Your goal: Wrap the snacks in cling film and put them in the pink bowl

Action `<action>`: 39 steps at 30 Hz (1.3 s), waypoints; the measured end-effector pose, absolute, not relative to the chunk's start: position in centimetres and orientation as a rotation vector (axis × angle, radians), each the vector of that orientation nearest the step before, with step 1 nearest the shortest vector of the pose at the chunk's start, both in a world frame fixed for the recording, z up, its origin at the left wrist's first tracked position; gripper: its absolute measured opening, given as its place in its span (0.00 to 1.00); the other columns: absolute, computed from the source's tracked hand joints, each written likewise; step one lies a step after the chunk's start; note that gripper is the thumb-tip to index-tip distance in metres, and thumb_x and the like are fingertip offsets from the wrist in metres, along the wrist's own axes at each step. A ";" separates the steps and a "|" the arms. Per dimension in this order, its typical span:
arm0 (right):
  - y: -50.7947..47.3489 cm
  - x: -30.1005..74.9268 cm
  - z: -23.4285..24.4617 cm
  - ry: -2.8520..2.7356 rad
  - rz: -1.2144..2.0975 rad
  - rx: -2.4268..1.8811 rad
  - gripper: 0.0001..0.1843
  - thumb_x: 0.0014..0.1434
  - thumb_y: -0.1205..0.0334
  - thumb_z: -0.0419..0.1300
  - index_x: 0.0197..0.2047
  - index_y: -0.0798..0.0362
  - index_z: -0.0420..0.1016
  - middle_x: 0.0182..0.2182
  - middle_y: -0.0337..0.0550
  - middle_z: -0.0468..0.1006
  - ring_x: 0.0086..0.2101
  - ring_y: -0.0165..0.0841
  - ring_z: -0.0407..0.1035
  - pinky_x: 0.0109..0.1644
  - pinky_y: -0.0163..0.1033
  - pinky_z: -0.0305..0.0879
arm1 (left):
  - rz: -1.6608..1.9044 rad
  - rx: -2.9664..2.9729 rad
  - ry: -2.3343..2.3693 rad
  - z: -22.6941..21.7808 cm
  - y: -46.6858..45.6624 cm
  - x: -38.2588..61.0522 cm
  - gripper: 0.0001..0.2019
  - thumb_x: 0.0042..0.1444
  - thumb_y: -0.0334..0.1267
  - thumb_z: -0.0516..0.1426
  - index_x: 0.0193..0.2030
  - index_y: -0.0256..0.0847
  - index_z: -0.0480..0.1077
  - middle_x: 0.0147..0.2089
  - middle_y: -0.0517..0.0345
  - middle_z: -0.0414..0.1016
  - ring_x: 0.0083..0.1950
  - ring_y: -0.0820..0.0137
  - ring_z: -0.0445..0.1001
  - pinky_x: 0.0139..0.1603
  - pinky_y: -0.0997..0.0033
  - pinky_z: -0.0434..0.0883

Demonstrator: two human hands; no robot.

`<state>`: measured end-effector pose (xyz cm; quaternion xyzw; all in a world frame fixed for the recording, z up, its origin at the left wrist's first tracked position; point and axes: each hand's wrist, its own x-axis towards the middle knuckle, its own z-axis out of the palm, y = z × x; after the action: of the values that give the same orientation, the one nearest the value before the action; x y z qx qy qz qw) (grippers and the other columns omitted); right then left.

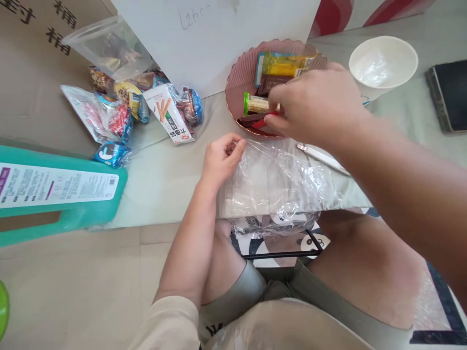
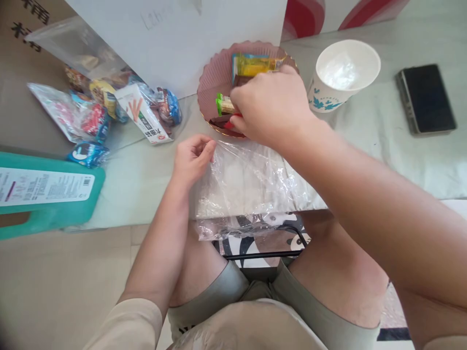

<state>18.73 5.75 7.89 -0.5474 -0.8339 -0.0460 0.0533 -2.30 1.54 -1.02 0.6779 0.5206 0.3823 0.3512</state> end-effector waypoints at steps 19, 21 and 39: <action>5.5 22.7 5.2 -2.277 0.396 -1.448 0.07 0.56 0.57 0.68 0.32 0.44 0.73 0.31 0.46 0.75 0.38 0.44 0.71 0.43 0.52 0.66 | 1.109 1.667 1.036 0.2 0.8 -2.2 0.18 0.61 0.52 0.63 0.29 0.40 0.70 0.20 0.65 0.67 0.20 0.78 0.65 0.22 0.77 0.62; 5.0 22.7 5.5 -2.246 0.368 -1.537 0.10 0.55 0.59 0.68 0.30 0.45 0.70 0.30 0.46 0.75 0.38 0.45 0.71 0.44 0.53 0.67 | 1.101 1.651 1.002 0.3 0.9 -2.1 0.21 0.61 0.57 0.62 0.30 0.41 0.70 0.21 0.64 0.68 0.21 0.77 0.66 0.22 0.77 0.63; -5.6 24.2 2.1 -1.560 0.771 -1.688 0.05 0.60 0.58 0.63 0.34 0.48 0.72 0.26 0.40 0.75 0.28 0.35 0.72 0.35 0.43 0.68 | 0.819 1.476 1.097 0.1 0.7 -4.6 0.31 0.42 0.45 0.76 0.51 0.46 0.70 0.28 0.66 0.75 0.22 0.79 0.63 0.24 0.75 0.60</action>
<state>24.15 -5.64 2.10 -0.6520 -0.6024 0.2977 0.3513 -4.62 0.70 0.14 0.6197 0.4603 0.3437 0.5348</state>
